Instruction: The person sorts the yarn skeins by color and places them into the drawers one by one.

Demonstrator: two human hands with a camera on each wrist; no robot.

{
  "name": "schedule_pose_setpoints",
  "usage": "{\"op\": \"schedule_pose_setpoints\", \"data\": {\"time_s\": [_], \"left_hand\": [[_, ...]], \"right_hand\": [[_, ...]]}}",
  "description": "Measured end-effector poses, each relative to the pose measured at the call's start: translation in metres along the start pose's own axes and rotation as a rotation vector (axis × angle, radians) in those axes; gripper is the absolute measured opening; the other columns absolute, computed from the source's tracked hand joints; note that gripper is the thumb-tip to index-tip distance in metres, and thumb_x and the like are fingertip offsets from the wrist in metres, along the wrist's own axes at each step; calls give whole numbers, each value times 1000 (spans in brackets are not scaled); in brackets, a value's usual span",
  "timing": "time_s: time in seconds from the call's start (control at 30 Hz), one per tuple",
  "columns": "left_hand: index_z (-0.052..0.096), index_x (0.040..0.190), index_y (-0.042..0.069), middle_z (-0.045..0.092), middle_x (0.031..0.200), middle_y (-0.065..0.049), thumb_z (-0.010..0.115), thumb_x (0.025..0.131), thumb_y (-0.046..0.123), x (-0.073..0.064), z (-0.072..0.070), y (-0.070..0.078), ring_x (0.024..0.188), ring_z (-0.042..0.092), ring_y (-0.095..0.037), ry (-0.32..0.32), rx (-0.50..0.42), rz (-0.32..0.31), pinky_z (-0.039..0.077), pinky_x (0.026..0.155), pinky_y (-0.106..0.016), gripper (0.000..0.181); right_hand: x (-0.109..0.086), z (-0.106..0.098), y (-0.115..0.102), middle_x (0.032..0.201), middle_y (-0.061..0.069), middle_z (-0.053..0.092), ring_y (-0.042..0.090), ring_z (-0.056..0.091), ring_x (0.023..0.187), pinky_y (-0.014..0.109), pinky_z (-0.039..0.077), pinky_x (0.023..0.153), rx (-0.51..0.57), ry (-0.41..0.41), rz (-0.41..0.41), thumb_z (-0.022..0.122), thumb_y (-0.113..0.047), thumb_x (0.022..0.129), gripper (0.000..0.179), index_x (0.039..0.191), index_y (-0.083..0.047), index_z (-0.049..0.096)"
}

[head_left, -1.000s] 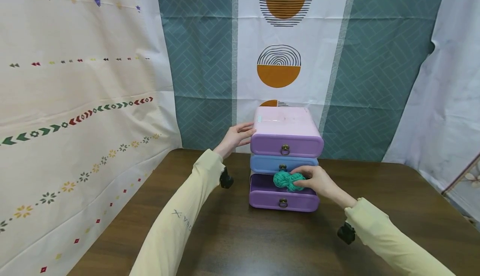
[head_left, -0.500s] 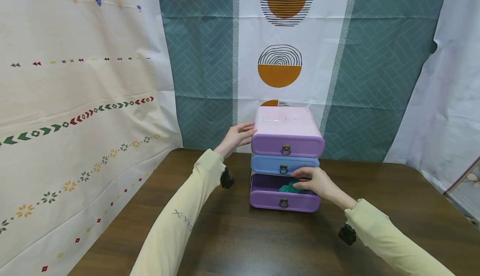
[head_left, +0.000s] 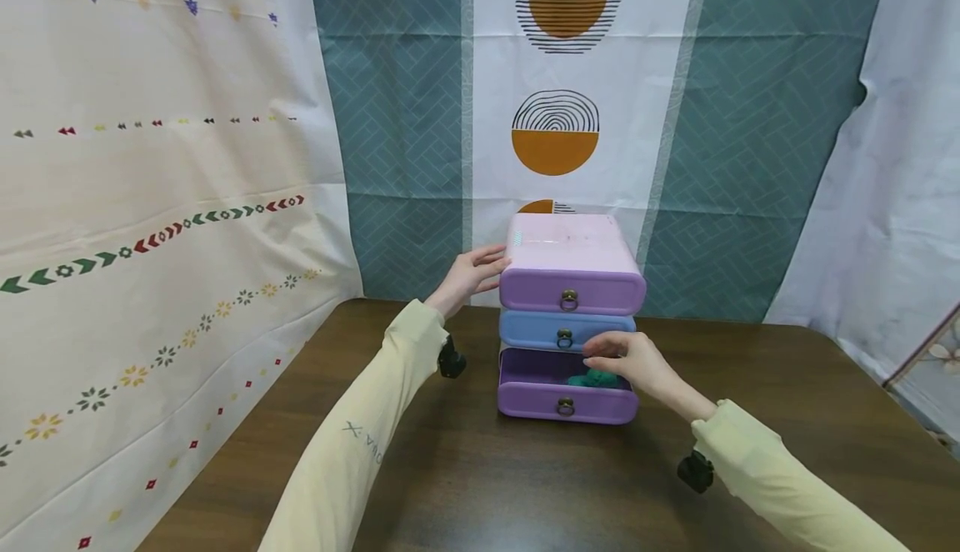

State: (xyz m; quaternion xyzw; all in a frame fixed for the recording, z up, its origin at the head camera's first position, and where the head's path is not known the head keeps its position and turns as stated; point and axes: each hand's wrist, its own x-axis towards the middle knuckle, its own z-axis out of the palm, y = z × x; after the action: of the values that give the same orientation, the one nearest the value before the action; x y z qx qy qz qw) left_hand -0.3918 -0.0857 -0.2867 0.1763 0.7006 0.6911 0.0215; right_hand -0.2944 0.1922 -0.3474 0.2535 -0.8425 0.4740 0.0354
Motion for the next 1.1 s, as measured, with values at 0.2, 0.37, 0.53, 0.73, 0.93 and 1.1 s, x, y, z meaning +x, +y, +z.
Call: {"op": "schedule_pose_setpoints", "data": {"time_s": [0.2, 0.37, 0.53, 0.73, 0.93, 1.1], "left_hand": [[49, 130, 6, 51, 123, -12, 64, 86, 19, 0, -1, -1, 104, 54, -21, -1, -6, 6, 48, 82, -31, 48], [48, 130, 6, 50, 123, -13, 64, 86, 20, -1, -1, -2, 105, 54, -21, 0, 0, 6, 48, 82, -31, 49], [49, 130, 6, 50, 124, -12, 64, 87, 20, 0, -1, -3, 105, 53, -20, -1, 0, 4, 47, 82, -31, 48], [49, 130, 6, 50, 123, -12, 64, 87, 20, 0, -1, -3, 105, 53, -20, -6, 6, 14, 47, 83, -31, 48], [48, 130, 6, 50, 124, -13, 63, 87, 19, 0, 0, -2, 106, 53, -21, -11, 1, 13, 47, 83, -31, 47], [48, 130, 6, 50, 123, -13, 63, 87, 19, 0, -1, -2, 105, 53, -21, -4, 1, 10, 47, 82, -30, 48]], "right_hand": [[-3, 3, -3, 90, 14, 65, 34, 61, 84, 46, 50, 72, 149, 6, 22, 67, -11, 83, 29, 104, 8, 61], [-7, 7, -6, 85, 18, 65, 39, 61, 80, 43, 52, 68, 211, -6, 23, 66, -8, 83, 25, 100, 10, 62], [-12, 8, -5, 87, 27, 62, 36, 62, 78, 44, 51, 69, 281, -41, 46, 65, -6, 84, 22, 97, 13, 62], [-18, 10, -2, 86, 25, 63, 42, 61, 78, 47, 51, 69, 298, -91, 46, 64, -4, 84, 21, 95, 14, 62], [-24, 16, 2, 85, 21, 64, 38, 62, 75, 41, 53, 66, 176, -132, 51, 65, -5, 83, 16, 93, 9, 65], [-25, 21, 5, 83, 18, 65, 36, 63, 72, 39, 53, 62, 110, -124, 46, 64, -1, 83, 15, 93, 10, 66]]}}
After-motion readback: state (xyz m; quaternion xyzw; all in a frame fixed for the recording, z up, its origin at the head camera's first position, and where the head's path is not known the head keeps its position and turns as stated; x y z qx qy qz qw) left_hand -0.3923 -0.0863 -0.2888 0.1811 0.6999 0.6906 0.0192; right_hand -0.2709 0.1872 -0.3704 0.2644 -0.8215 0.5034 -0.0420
